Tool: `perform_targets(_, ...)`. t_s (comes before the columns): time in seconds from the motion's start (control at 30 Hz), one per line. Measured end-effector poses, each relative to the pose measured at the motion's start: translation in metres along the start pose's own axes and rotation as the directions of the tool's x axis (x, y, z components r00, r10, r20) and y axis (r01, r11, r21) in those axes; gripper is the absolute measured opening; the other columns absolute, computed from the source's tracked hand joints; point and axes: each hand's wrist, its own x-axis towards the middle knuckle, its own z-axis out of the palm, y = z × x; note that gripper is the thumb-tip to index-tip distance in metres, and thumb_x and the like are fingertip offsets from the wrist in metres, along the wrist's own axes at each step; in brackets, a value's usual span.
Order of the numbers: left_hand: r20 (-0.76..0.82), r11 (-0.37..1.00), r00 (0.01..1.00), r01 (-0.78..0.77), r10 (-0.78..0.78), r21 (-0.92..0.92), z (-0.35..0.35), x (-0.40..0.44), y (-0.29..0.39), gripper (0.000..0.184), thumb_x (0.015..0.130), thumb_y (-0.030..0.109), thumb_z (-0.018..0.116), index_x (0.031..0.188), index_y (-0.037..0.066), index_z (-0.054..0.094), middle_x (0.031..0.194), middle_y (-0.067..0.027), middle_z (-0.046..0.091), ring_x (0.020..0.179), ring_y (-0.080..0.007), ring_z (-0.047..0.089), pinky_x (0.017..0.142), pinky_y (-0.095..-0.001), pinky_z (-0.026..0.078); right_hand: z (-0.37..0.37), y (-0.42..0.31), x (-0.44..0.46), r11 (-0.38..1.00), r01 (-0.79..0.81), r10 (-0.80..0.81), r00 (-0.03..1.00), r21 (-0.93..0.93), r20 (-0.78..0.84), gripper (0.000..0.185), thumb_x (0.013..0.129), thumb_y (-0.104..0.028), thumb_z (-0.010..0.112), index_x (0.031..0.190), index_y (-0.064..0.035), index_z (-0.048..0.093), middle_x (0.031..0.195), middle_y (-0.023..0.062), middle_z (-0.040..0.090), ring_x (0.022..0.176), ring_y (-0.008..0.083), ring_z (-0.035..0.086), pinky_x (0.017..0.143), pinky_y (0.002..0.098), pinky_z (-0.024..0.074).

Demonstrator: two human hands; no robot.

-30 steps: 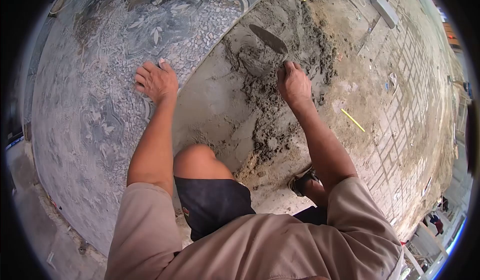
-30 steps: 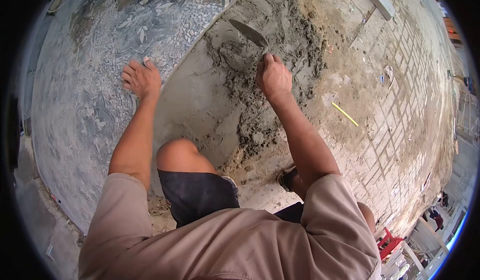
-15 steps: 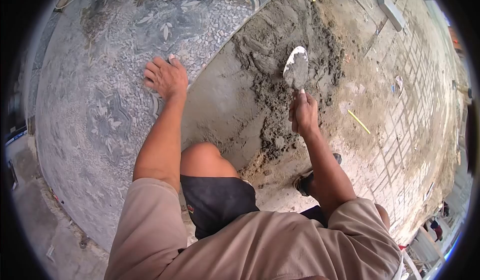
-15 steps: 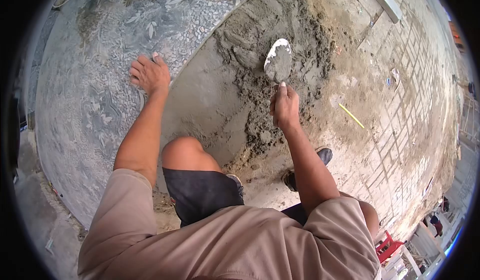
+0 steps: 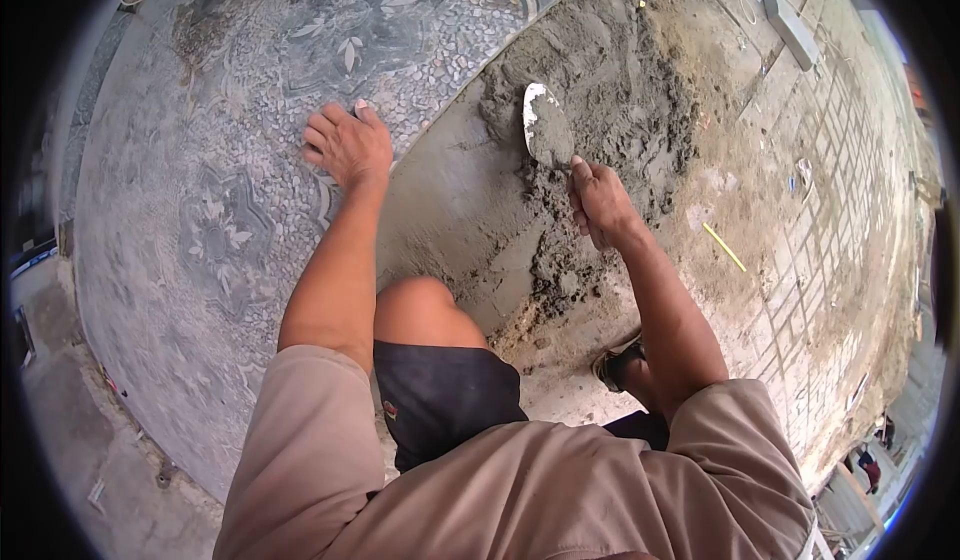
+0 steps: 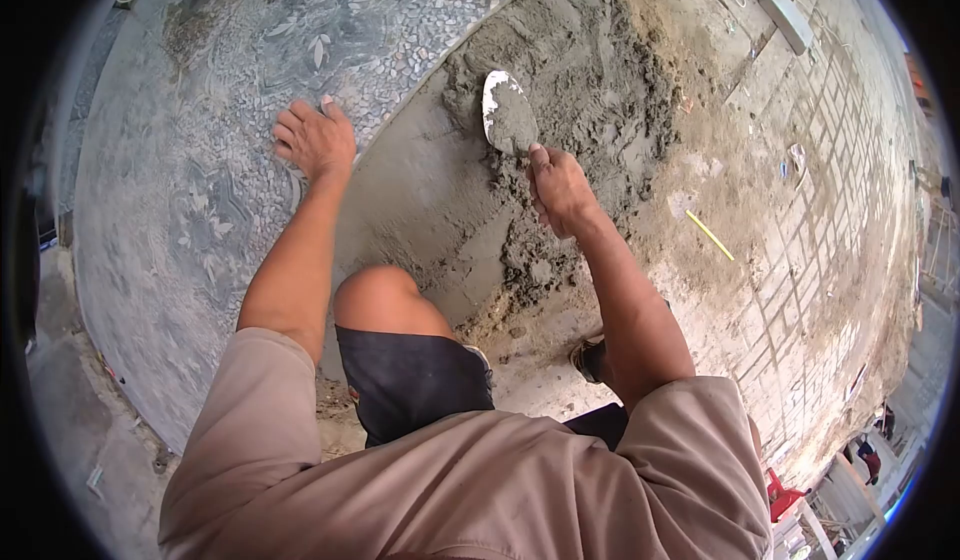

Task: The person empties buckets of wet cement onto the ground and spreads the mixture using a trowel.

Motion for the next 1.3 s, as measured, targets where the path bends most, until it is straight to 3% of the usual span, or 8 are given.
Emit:
perform_targets(0.1,0.023,1.0,1.0,0.013,-0.012,-0.027,0.0,-0.003,0.0,0.045,0.098,0.044,0.053,0.115,0.002,0.052,0.118,-0.0164,0.048,0.116,-0.0341,0.043,0.1,-0.054,0.033,-0.004,-0.022,0.016,0.961,-0.064,0.038,0.994,0.269,0.101,0.047,0.11,-0.041,0.035,0.084,-0.0053,0.051,0.059,0.002,0.045,0.043,0.0143,0.046,0.04,0.0331,0.043)
perform_targets(0.43,0.018,0.998,1.0,-0.007,0.008,-0.055,0.004,0.0,-0.004,0.046,0.098,0.045,0.053,0.115,0.003,0.052,0.121,-0.0173,0.048,0.117,-0.035,0.042,0.1,-0.0539,0.031,0.021,-0.008,0.006,0.678,0.224,-0.317,0.948,-0.7,-0.003,0.049,0.107,-0.035,0.037,0.094,0.001,0.067,0.081,0.0216,0.07,0.077,0.0323,0.073,0.072,0.0446,0.0591)
perform_targets(0.53,0.053,0.999,0.999,0.006,-0.004,-0.041,0.0,0.001,-0.002,0.046,0.098,0.045,0.052,0.115,0.002,0.052,0.121,-0.0173,0.048,0.118,-0.035,0.041,0.1,-0.0537,0.031,0.047,0.03,-0.021,0.857,-0.111,0.142,0.99,0.503,-0.023,0.043,0.109,-0.041,0.037,0.083,-0.0086,0.047,0.06,0.0029,0.047,0.045,0.017,0.047,0.042,0.0387,0.0421)
perform_targets(0.63,0.074,0.998,0.997,0.014,-0.01,-0.054,-0.001,-0.003,-0.001,0.047,0.099,0.045,0.052,0.117,0.002,0.051,0.123,-0.0174,0.047,0.118,-0.0351,0.041,0.101,-0.0534,0.03,0.087,0.04,-0.016,0.719,-0.199,0.095,0.977,0.666,0.189,0.042,0.109,-0.043,0.038,0.085,-0.0098,0.047,0.061,0.0006,0.044,0.044,0.0155,0.044,0.042,0.0372,0.0412)
perform_targets(0.7,0.069,0.998,0.998,0.01,-0.006,-0.061,0.0,-0.003,-0.002,0.047,0.099,0.045,0.052,0.118,0.002,0.05,0.123,-0.0175,0.046,0.119,-0.0351,0.041,0.101,-0.0533,0.03,0.095,0.047,-0.009,0.841,-0.189,0.085,0.971,0.506,0.222,0.042,0.108,-0.042,0.04,0.088,-0.0066,0.051,0.063,0.0091,0.055,0.049,0.0268,0.056,0.049,0.0456,0.0486)
perform_targets(0.77,0.071,1.0,0.997,0.004,-0.002,-0.027,0.0,-0.002,-0.002,0.047,0.099,0.045,0.052,0.118,0.003,0.049,0.125,-0.0173,0.046,0.119,-0.0356,0.041,0.101,-0.0536,0.031,0.1,0.068,0.005,0.733,0.49,-0.502,0.858,-0.472,0.11,0.043,0.107,-0.041,0.04,0.093,-0.0034,0.055,0.076,0.0217,0.067,0.071,0.041,0.068,0.067,0.0532,0.0537)
perform_targets(0.8,0.06,0.999,0.998,-0.015,0.018,-0.04,0.001,-0.002,-0.001,0.047,0.099,0.045,0.052,0.118,0.003,0.049,0.125,-0.0173,0.046,0.119,-0.0356,0.041,0.101,-0.0536,0.031,0.079,0.026,-0.022,0.778,0.266,-0.216,0.964,-0.569,0.156,0.042,0.106,-0.04,0.039,0.103,-0.002,0.058,0.093,0.0262,0.071,0.097,0.0462,0.068,0.085,0.0529,0.054)
perform_targets(1.3,-0.002,0.998,1.0,-0.027,0.027,0.053,0.001,-0.006,0.002,0.044,0.1,0.044,0.051,0.117,0.003,0.049,0.117,-0.0148,0.046,0.113,-0.0338,0.044,0.097,-0.0518,0.035,-0.146,0.026,0.128,0.842,-0.203,-0.153,0.798,-0.5,-0.582,0.049,0.107,-0.042,0.037,0.11,-0.0006,0.062,0.101,0.0249,0.072,0.096,0.0409,0.071,0.083,0.0531,0.0557)
